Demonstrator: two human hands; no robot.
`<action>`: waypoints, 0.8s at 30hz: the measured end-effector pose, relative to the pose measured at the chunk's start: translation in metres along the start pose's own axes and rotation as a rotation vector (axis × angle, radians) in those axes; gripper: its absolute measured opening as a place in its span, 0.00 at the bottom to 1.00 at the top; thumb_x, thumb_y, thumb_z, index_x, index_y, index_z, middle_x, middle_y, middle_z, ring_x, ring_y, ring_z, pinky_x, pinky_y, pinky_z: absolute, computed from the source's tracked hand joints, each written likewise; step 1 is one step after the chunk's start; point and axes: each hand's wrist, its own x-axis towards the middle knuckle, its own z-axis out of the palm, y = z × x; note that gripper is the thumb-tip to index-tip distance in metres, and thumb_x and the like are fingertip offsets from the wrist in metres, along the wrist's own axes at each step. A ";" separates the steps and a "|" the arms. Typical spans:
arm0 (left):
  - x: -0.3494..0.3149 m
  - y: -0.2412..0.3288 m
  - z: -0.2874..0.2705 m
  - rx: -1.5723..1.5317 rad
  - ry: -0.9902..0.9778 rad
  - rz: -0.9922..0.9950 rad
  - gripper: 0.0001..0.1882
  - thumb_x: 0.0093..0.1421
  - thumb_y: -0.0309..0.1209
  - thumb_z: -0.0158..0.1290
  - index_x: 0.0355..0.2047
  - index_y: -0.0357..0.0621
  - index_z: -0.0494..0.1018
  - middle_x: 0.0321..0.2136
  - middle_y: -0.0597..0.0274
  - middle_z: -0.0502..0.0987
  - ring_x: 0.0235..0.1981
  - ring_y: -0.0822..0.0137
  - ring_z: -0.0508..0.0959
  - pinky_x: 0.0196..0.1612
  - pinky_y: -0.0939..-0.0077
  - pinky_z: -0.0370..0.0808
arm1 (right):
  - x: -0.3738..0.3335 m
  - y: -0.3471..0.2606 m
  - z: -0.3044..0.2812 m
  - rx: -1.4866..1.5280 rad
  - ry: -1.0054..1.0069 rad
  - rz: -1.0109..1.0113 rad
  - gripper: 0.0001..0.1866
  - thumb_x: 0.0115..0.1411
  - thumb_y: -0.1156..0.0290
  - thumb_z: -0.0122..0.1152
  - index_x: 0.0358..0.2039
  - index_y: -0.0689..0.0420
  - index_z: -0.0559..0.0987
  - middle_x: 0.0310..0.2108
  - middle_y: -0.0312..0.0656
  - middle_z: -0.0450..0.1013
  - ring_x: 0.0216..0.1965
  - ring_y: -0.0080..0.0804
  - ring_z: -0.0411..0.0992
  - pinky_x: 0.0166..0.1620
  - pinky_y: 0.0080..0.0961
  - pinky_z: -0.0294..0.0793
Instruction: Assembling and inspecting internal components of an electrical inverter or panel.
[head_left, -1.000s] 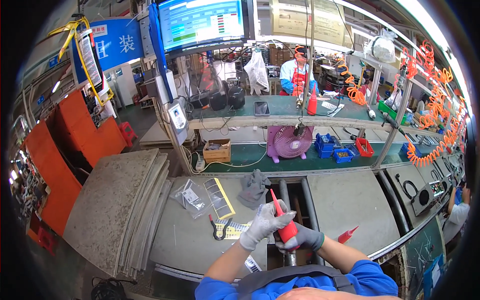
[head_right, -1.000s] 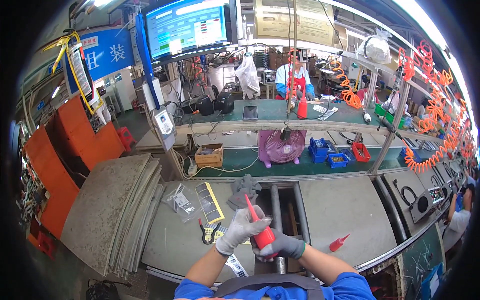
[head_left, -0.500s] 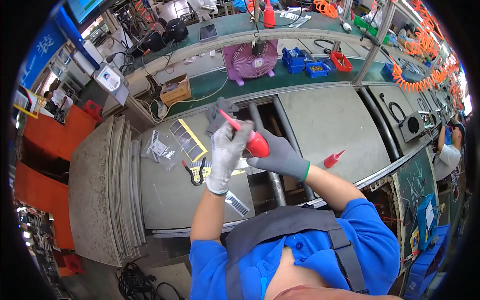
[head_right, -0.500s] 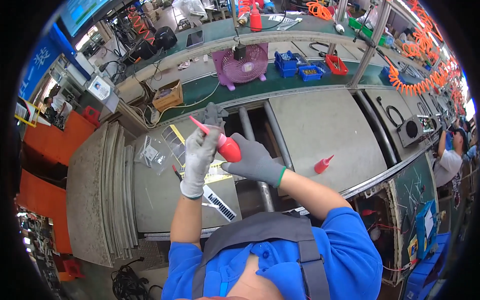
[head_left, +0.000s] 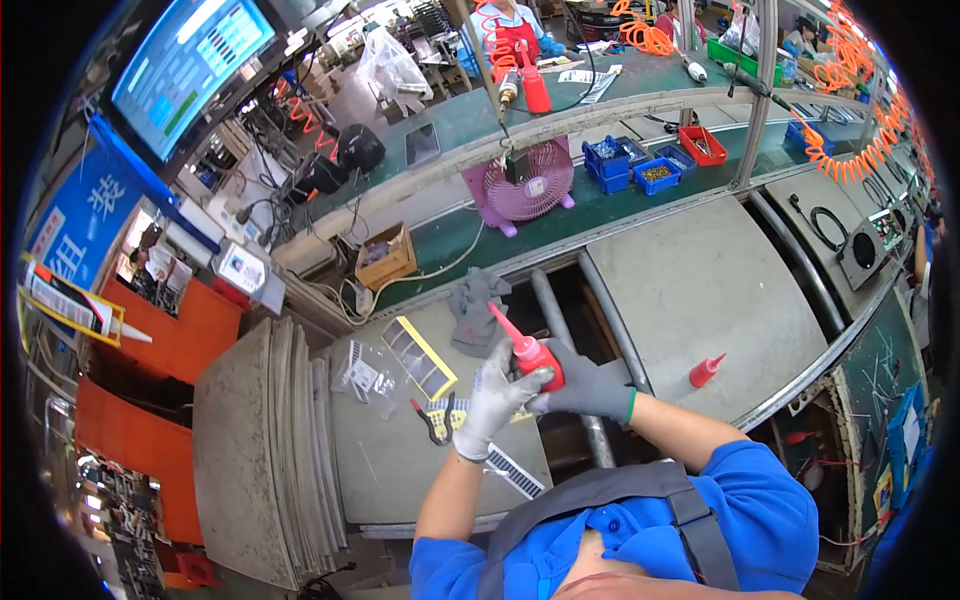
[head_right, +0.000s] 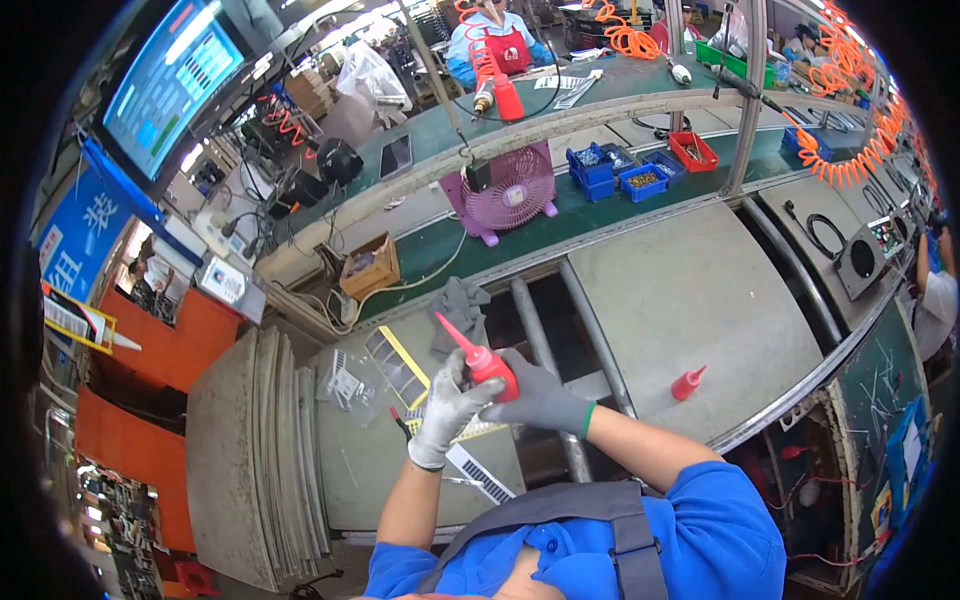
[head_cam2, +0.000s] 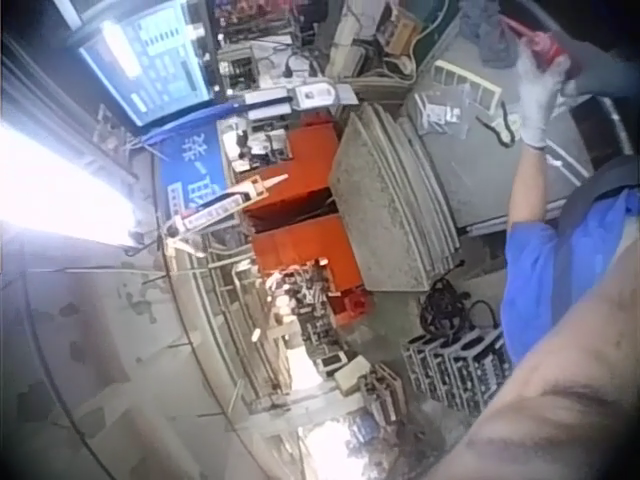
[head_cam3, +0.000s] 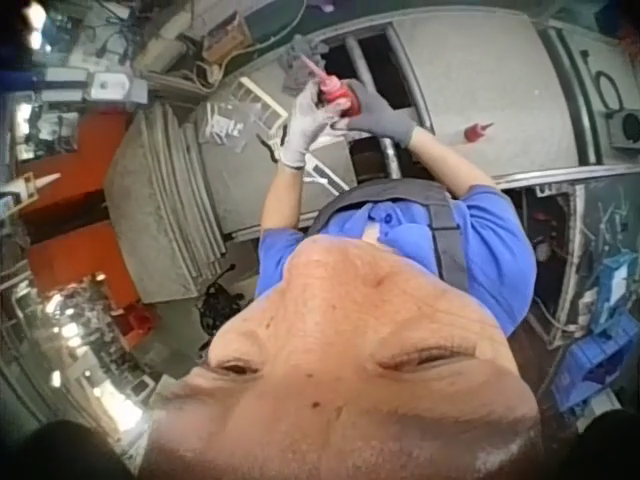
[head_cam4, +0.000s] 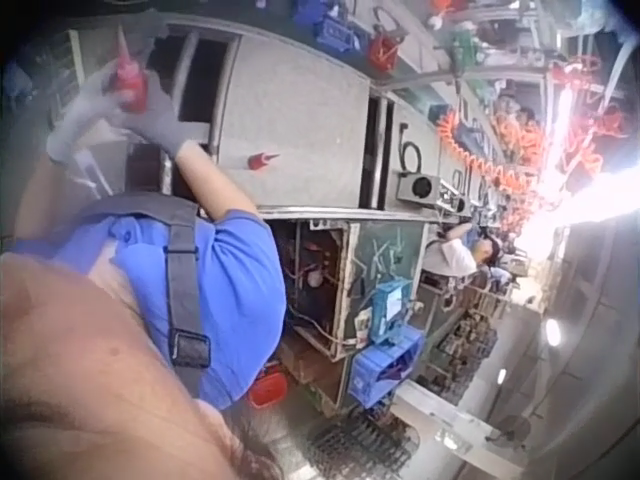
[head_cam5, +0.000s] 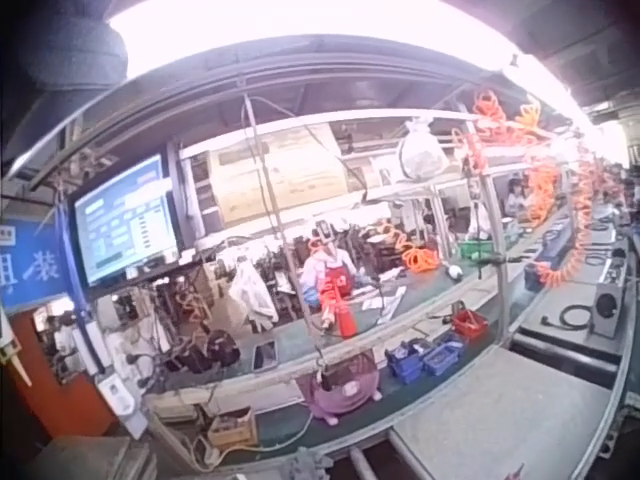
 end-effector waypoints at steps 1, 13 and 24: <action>0.013 -0.002 -0.002 0.018 0.056 0.061 0.23 0.57 0.26 0.63 0.50 0.37 0.68 0.38 0.64 0.76 0.34 0.76 0.76 0.34 0.80 0.75 | -0.002 0.001 -0.006 0.026 0.001 0.038 0.48 0.48 0.49 0.75 0.63 0.58 0.63 0.51 0.53 0.73 0.54 0.43 0.74 0.54 0.34 0.74; 0.423 0.069 -0.123 0.486 0.515 0.634 0.28 0.51 0.41 0.68 0.45 0.34 0.74 0.34 0.50 0.81 0.36 0.55 0.81 0.44 0.63 0.75 | -0.207 0.193 -0.059 -0.207 -0.149 0.826 0.29 0.56 0.47 0.65 0.45 0.60 0.80 0.44 0.51 0.79 0.46 0.43 0.78 0.51 0.35 0.76; 0.529 0.041 -0.194 0.516 0.162 0.226 0.15 0.64 0.35 0.59 0.47 0.40 0.74 0.36 0.65 0.77 0.39 0.68 0.75 0.46 0.73 0.74 | -0.267 0.266 -0.074 0.038 0.370 0.941 0.26 0.59 0.51 0.65 0.43 0.63 0.80 0.38 0.53 0.79 0.41 0.44 0.78 0.45 0.38 0.77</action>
